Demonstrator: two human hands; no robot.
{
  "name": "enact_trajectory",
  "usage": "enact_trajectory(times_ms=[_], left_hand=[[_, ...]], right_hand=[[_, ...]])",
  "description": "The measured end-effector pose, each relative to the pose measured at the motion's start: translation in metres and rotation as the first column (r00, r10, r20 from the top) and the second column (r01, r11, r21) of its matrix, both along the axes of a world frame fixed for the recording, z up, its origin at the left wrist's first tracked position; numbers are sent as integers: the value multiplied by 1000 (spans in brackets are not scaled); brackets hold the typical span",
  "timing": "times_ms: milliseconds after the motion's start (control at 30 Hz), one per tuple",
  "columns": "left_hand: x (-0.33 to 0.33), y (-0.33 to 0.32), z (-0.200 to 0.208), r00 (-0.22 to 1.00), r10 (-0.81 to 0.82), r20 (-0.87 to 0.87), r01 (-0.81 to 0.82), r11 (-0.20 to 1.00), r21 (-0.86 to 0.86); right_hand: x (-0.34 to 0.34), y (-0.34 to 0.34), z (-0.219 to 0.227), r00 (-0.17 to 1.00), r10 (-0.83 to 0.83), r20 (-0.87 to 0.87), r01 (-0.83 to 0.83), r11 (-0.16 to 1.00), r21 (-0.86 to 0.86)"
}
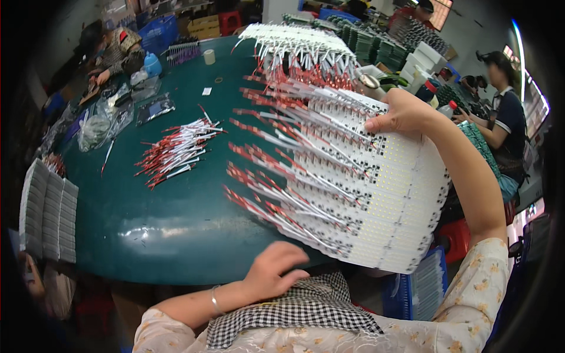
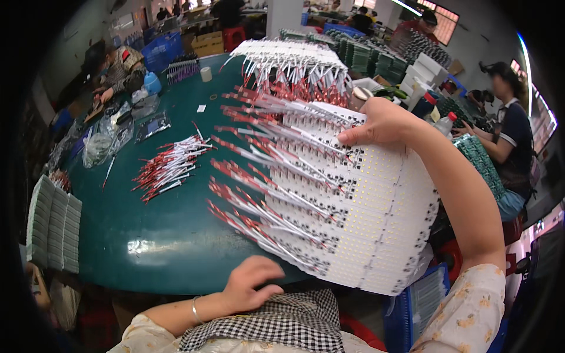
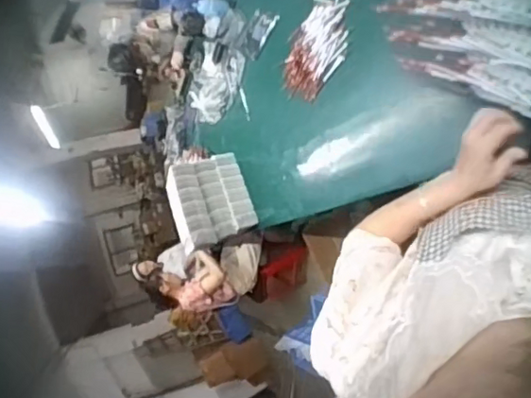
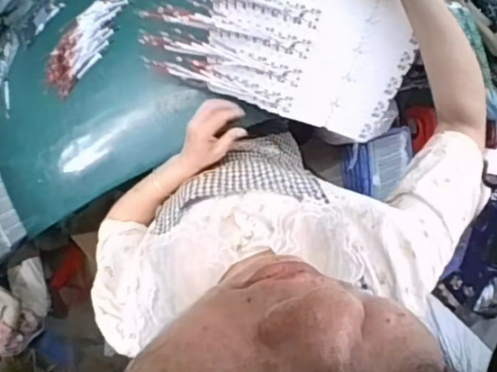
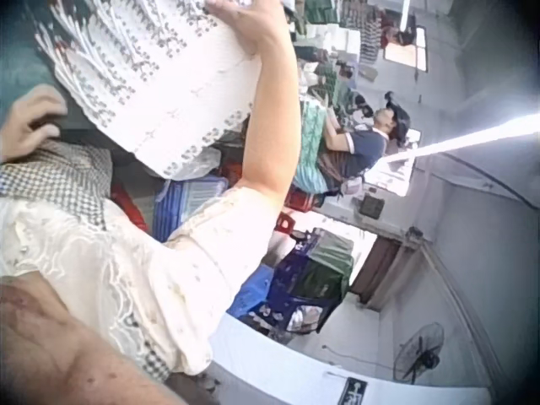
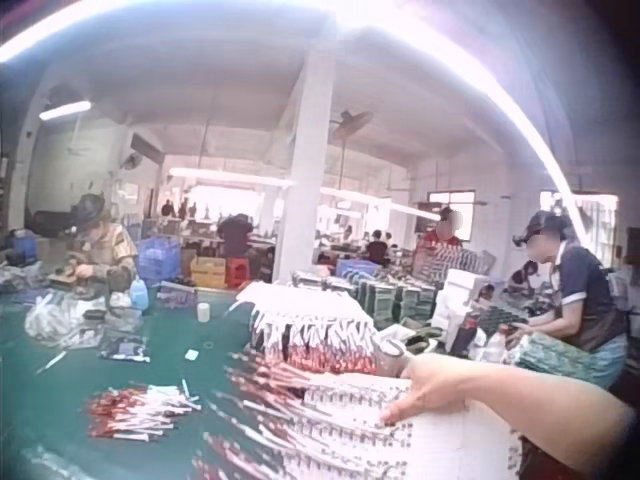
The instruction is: The person solders wires onto an LED circuit board panel using a soldering gun, turns the panel around by hand, and solders additional wires onto the board.
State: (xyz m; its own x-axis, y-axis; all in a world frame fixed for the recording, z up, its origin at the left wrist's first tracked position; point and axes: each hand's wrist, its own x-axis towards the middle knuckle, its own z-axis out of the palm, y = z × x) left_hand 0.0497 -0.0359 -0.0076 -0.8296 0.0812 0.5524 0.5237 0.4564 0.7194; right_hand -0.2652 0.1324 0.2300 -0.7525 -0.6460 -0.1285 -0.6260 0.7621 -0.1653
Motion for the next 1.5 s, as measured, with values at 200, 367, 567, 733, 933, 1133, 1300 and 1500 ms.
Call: enact_trajectory(times_ms=[200,367,567,733,933,1133,1300,1500], left_hand=[[-2,8,11,905,-104,412,-244,667,704],[-11,14,37,939,134,317,-332,601,727],[-13,-64,30,833,63,550,-404,748,526],[-33,-111,26,711,-180,680,-285,811,512],[-44,-125,37,512,41,858,-248,963,102],[-42,-123,59,400,311,862,-166,950,-265],[-42,-107,82,426,614,664,121,689,-715],[-25,-105,63,482,626,613,-44,716,-697]], right_hand=[[33,22,-4,978,-198,59,207,918,-338],[66,47,-61,832,-362,421,535,725,-434],[99,77,-146,653,-214,727,617,707,-346],[115,73,-194,589,-205,781,612,744,-266],[109,57,-181,657,-293,694,493,864,-102],[102,51,-177,704,-291,647,428,902,-60],[102,55,-180,762,-262,593,384,919,-87],[109,51,-161,859,-315,405,293,949,117]])
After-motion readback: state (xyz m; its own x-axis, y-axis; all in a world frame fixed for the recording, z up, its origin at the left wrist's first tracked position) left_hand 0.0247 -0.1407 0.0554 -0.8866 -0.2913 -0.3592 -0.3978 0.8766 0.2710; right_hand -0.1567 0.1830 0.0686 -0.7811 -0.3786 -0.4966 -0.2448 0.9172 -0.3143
